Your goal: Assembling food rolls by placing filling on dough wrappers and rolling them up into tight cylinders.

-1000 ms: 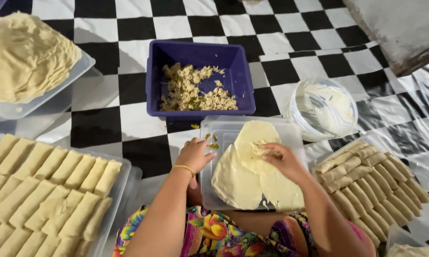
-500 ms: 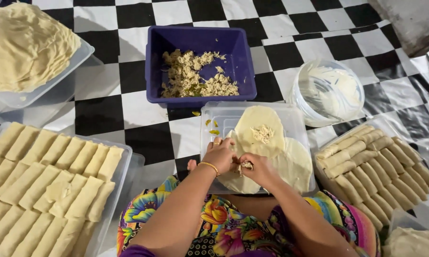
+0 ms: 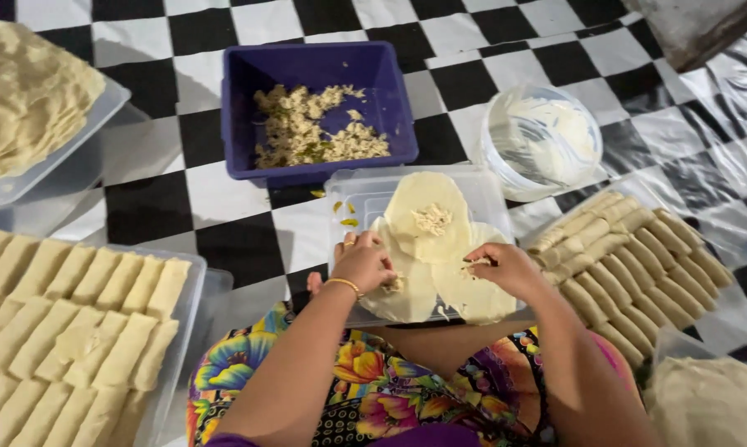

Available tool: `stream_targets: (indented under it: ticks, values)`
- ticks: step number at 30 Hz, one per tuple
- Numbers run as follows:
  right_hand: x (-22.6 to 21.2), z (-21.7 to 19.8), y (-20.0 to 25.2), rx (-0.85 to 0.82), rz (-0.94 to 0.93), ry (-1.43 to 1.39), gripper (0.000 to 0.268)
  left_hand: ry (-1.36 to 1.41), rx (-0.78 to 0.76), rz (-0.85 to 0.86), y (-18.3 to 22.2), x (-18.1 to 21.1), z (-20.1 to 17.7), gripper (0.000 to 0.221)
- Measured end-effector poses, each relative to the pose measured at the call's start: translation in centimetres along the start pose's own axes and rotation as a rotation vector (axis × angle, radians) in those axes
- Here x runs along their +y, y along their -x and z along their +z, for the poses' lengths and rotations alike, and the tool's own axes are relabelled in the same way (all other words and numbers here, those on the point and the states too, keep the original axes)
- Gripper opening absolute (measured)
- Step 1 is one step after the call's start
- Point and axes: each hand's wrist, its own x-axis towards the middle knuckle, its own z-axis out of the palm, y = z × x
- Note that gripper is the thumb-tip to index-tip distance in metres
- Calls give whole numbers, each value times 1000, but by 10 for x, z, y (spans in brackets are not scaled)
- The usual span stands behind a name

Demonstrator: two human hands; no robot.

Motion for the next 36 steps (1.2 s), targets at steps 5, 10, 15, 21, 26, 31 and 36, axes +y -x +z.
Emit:
stream_targets:
  ticks: [5, 10, 15, 21, 26, 31, 36]
  values:
    - [21, -7, 8, -55, 107, -138, 38, 36, -24, -50, -1, 2, -9, 22]
    - [37, -7, -8, -16, 141, 194, 29, 65, 37, -73, -16, -9, 8, 23]
    - [45, -4, -49, 254, -164, 212, 19, 95, 194, -70, -30, 3, 5, 19]
    - [-34, 10, -84, 176, -498, 246, 49, 37, 309, -2, -83, 24, 45, 48]
    - [-29, 30, -100, 199, -496, 313, 38, 17, 324, 53, -77, 44, 23, 36]
    - [-33, 13, -89, 171, -358, -38, 35, 45, 354, 32, -90, 39, 23, 31]
    - [-29, 0, -81, 156, -234, -386, 37, 194, 320, -40, -90, 32, 13, 46]
